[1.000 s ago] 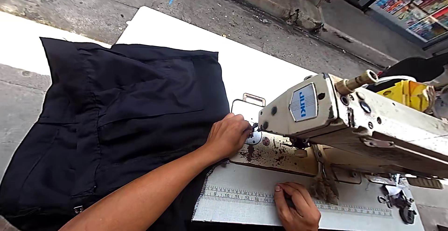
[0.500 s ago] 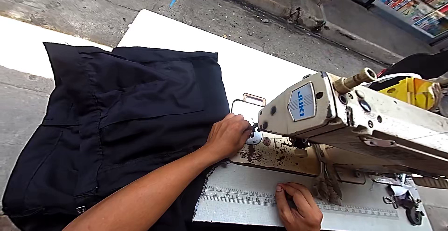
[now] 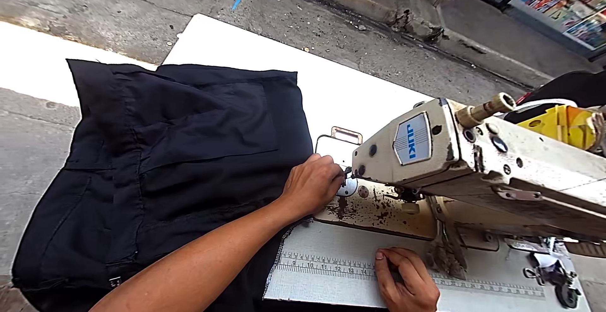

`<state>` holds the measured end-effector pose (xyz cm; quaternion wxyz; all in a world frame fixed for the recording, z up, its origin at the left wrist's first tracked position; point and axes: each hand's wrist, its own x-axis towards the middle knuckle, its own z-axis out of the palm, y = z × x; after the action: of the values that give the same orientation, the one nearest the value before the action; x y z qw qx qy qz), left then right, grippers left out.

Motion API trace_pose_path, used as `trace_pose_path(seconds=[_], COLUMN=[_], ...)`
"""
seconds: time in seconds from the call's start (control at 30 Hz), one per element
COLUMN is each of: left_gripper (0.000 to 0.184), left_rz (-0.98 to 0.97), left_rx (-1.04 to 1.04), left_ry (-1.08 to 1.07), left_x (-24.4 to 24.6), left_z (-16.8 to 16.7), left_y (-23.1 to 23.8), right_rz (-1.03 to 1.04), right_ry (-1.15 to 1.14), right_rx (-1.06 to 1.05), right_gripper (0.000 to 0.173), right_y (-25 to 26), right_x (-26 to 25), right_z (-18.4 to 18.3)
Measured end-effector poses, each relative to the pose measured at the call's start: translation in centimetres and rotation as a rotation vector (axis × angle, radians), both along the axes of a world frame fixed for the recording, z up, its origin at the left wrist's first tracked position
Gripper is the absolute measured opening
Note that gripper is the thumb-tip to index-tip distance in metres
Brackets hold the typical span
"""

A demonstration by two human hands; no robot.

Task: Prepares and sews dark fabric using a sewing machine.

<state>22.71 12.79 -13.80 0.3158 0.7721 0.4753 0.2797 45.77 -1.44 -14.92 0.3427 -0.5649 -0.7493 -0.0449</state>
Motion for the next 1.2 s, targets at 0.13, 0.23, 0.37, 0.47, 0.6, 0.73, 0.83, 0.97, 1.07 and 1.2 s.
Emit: trace_pose_path(seconds=[0.13, 0.23, 0.37, 0.47, 0.6, 0.73, 0.83, 0.97, 1.07, 1.2], left_gripper=[0.028, 0.028, 0.029, 0.031, 0.032, 0.032, 0.032, 0.032, 0.032, 0.033], left_rz=[-0.002, 0.005, 0.001, -0.002, 0.014, 0.024, 0.028, 0.036, 0.031, 0.033], left_rx=[-0.009, -0.008, -0.029, -0.048, -0.043, -0.017, -0.016, -0.029, -0.004, -0.066], left_ry=[0.004, 0.008, 0.018, 0.030, 0.047, 0.070, 0.086, 0.092, 0.095, 0.112], left_x=[0.0, 0.1, 0.1, 0.2, 0.3, 0.4, 0.5, 0.6, 0.5, 0.5], left_z=[0.1, 0.1, 0.3, 0.5, 0.4, 0.1, 0.2, 0.3, 0.0, 1.2], left_y=[0.0, 0.0, -0.1, -0.1, -0.2, -0.2, -0.2, -0.2, -0.3, -0.1], right_rz=[0.000, -0.001, 0.010, 0.008, 0.016, 0.019, 0.022, 0.038, 0.004, 0.081], right_ry=[0.001, -0.005, -0.012, -0.023, -0.029, -0.025, -0.019, 0.053, 0.124, 0.227], right_rx=[0.001, 0.004, 0.013, 0.015, 0.024, 0.029, 0.029, -0.056, -0.262, -0.484], right_gripper=[0.020, 0.021, 0.019, 0.020, 0.019, 0.019, 0.019, 0.021, 0.023, 0.026], right_y=[0.0, 0.0, 0.1, 0.2, 0.3, 0.4, 0.3, 1.4, 5.3, 11.6], right_x=[0.0, -0.1, -0.1, -0.1, -0.1, 0.0, 0.1, -0.1, -1.7, -3.4], right_z=[0.1, 0.0, 0.1, 0.1, 0.2, 0.2, 0.1, 1.2, 4.3, 4.1])
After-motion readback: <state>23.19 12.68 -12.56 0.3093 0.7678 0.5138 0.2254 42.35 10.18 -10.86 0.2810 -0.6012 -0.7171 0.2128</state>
